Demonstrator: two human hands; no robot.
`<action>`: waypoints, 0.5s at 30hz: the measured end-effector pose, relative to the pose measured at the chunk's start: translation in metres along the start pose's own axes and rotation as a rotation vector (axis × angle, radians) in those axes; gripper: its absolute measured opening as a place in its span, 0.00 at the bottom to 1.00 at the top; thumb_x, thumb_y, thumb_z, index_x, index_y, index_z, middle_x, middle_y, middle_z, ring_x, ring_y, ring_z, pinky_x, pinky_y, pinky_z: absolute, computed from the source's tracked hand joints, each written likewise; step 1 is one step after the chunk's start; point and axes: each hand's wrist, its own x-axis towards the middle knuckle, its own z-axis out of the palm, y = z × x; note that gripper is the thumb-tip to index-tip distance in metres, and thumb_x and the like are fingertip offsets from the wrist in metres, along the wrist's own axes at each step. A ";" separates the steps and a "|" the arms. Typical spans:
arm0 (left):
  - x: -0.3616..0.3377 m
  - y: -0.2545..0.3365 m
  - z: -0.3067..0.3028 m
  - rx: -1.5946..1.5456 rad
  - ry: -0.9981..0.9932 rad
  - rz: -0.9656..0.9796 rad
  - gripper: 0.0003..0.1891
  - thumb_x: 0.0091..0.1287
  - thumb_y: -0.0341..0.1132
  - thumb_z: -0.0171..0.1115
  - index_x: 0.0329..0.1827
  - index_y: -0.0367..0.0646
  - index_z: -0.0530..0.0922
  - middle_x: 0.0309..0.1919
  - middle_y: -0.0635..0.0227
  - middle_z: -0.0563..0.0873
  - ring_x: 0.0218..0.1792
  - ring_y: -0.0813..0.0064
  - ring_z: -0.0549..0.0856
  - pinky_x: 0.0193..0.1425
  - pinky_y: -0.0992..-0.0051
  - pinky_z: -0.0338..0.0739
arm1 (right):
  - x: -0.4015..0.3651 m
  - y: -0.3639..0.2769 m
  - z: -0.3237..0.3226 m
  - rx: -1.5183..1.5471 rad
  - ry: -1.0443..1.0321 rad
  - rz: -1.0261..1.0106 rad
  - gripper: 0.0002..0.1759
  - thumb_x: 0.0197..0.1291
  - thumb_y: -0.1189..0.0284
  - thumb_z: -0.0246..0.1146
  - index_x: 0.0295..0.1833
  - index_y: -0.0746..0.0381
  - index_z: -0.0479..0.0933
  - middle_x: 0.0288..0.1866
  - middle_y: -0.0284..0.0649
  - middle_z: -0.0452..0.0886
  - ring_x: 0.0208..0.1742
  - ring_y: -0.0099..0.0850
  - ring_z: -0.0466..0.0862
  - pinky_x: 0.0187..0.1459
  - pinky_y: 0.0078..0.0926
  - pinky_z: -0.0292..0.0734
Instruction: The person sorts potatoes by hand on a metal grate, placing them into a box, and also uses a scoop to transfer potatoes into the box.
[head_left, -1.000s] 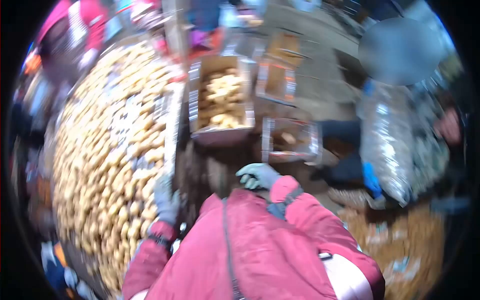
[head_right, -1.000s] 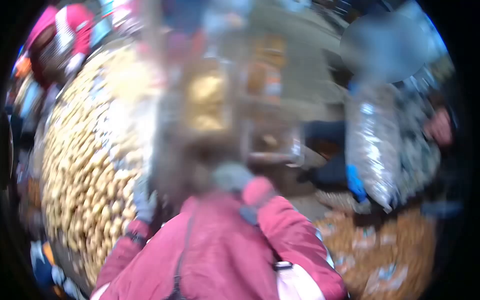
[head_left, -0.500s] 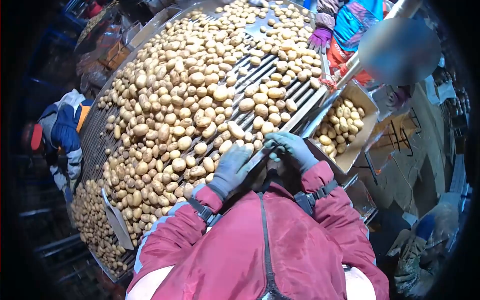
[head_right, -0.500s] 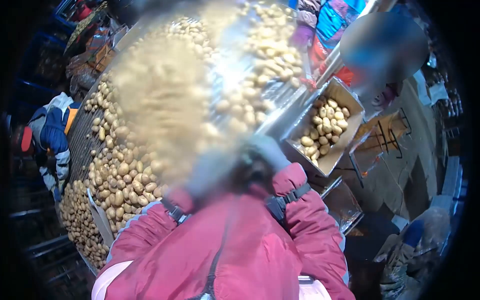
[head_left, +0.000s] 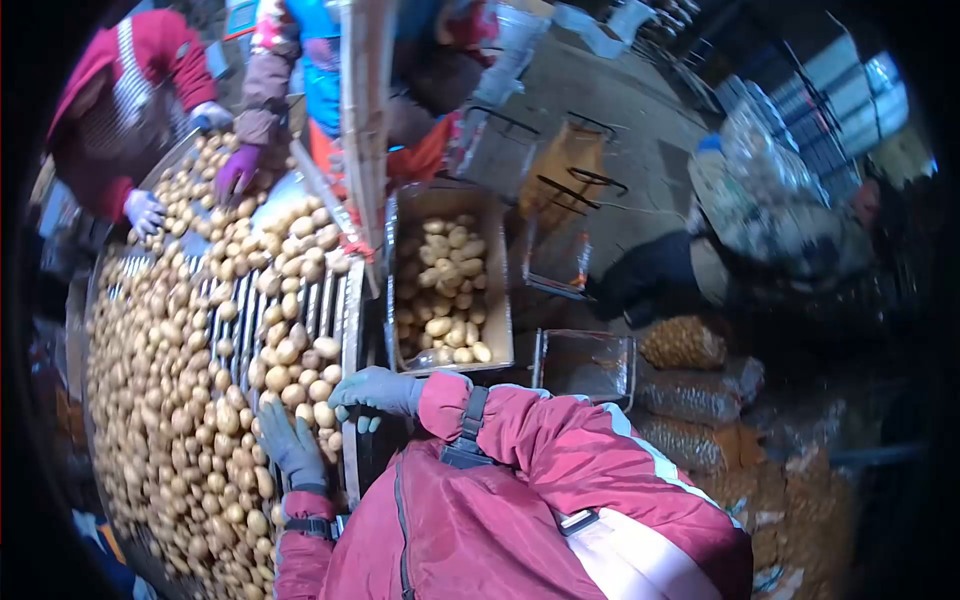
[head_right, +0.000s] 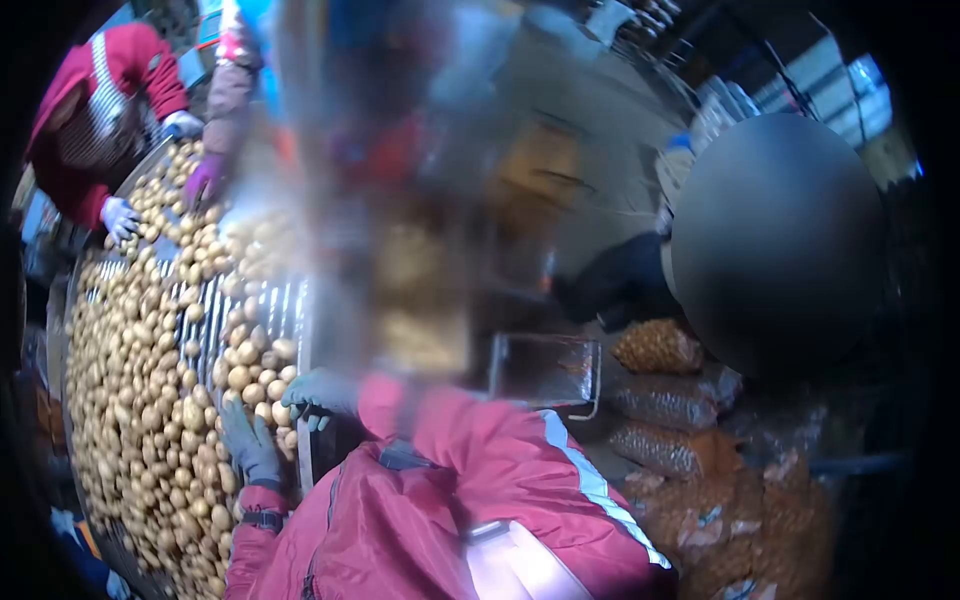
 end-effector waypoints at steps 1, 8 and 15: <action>0.029 -0.006 0.008 0.005 0.059 0.056 0.29 0.79 0.41 0.54 0.81 0.40 0.66 0.79 0.46 0.68 0.81 0.47 0.63 0.84 0.51 0.53 | -0.005 -0.001 -0.013 0.041 0.025 0.018 0.18 0.71 0.58 0.65 0.55 0.59 0.84 0.44 0.39 0.89 0.26 0.29 0.86 0.30 0.28 0.86; 0.172 -0.012 0.010 0.045 0.147 0.175 0.29 0.77 0.43 0.58 0.75 0.35 0.71 0.71 0.43 0.76 0.74 0.44 0.71 0.80 0.52 0.61 | -0.023 0.007 -0.047 0.079 0.083 -0.023 0.20 0.73 0.58 0.61 0.61 0.57 0.82 0.48 0.41 0.88 0.27 0.30 0.86 0.31 0.30 0.87; 0.104 -0.172 -0.087 0.481 0.138 -0.371 0.32 0.75 0.45 0.61 0.78 0.38 0.69 0.72 0.43 0.76 0.70 0.45 0.76 0.78 0.55 0.66 | -0.014 0.018 -0.052 0.141 0.066 -0.011 0.21 0.71 0.56 0.61 0.62 0.56 0.82 0.49 0.42 0.88 0.29 0.30 0.86 0.34 0.31 0.87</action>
